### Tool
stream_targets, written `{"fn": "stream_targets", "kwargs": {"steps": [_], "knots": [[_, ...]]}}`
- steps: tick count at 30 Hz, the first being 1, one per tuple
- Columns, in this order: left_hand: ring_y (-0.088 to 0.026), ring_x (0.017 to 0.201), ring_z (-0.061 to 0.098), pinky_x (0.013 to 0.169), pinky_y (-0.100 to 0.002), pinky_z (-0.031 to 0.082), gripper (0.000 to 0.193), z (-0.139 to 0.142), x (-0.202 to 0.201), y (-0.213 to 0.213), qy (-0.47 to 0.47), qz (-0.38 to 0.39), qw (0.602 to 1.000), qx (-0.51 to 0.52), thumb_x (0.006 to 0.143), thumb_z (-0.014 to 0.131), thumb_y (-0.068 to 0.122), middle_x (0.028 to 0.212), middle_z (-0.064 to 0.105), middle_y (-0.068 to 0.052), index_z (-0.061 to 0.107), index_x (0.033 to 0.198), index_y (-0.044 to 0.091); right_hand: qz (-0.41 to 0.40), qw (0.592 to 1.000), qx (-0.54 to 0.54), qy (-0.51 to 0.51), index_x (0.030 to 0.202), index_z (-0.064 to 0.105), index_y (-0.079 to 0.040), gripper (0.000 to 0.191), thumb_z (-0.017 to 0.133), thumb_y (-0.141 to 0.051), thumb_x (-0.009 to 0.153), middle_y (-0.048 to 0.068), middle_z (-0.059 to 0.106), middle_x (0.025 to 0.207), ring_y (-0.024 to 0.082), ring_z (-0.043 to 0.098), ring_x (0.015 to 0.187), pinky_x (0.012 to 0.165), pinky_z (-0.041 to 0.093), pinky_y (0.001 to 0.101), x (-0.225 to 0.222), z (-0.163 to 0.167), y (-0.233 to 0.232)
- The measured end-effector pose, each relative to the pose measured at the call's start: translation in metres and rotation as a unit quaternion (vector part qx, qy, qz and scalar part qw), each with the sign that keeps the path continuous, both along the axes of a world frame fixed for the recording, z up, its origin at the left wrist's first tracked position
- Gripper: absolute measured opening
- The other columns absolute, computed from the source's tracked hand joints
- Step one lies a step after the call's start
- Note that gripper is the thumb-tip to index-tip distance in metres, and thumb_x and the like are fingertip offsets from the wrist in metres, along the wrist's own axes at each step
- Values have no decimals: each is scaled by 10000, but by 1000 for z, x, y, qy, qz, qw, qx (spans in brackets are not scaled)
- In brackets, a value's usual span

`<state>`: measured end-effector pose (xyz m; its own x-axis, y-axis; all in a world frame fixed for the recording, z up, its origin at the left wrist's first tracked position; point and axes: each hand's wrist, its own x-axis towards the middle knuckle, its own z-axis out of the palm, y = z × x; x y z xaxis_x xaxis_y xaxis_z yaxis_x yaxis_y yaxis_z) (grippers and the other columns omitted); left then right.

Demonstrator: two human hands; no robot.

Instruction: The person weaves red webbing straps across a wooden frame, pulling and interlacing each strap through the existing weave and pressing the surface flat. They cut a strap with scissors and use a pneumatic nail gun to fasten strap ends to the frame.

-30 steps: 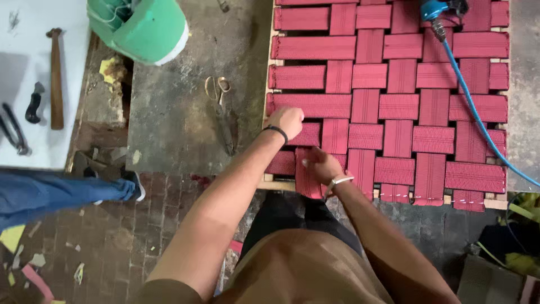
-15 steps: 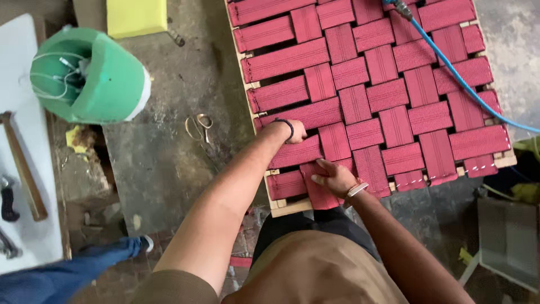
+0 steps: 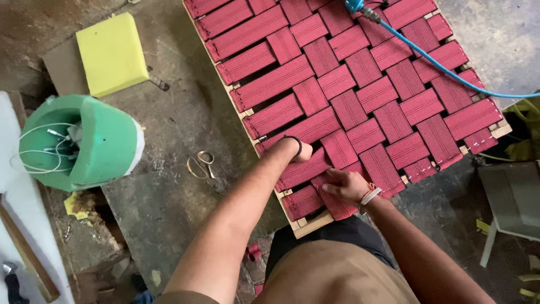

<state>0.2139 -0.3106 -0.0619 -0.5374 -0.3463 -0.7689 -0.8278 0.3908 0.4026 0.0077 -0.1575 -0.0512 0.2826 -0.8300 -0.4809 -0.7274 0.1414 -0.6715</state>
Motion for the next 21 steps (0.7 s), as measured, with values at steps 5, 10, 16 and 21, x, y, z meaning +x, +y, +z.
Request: {"fn": "stream_targets", "kwargs": {"steps": [5, 10, 16, 21], "knots": [[-349, 850, 731, 775, -509, 595, 412, -10, 3, 2, 18, 63, 997, 40, 903, 476, 71, 954, 747, -205, 677, 1260, 118, -8, 1000, 1, -15, 1362, 622, -42, 694, 796, -404, 797, 144, 776, 1127, 268, 762, 1053, 916, 586, 361, 1, 3, -7], [-358, 837, 721, 775, -503, 583, 363, -3, 6, 21, 86, 203, 975, -19, 868, 522, 93, 904, 744, -198, 719, 1160, 182, -5, 995, -97, -3, 1292, 687, -90, 583, 809, -405, 817, 158, 745, 1147, 323, 744, 1013, 876, 594, 398, 11, 31, -3], [-351, 864, 722, 794, -483, 574, 209, 70, 35, 28, 152, 291, 916, -231, 814, 655, 187, 907, 754, -152, 809, 955, 181, -49, 963, -236, 118, 1124, 774, -222, 275, 732, -319, 871, 36, 771, 1111, 272, 744, 988, 824, 591, 392, 23, 104, 14], [-259, 767, 743, 742, -446, 599, 138, 92, 53, -45, 119, 326, 913, -215, 867, 644, 206, 840, 761, -65, 780, 892, 200, 84, 938, -336, 19, 1412, 575, -130, 633, 714, -358, 839, 175, 536, 1465, 358, 506, 1348, 1088, 433, 470, 58, 119, -45]]}}
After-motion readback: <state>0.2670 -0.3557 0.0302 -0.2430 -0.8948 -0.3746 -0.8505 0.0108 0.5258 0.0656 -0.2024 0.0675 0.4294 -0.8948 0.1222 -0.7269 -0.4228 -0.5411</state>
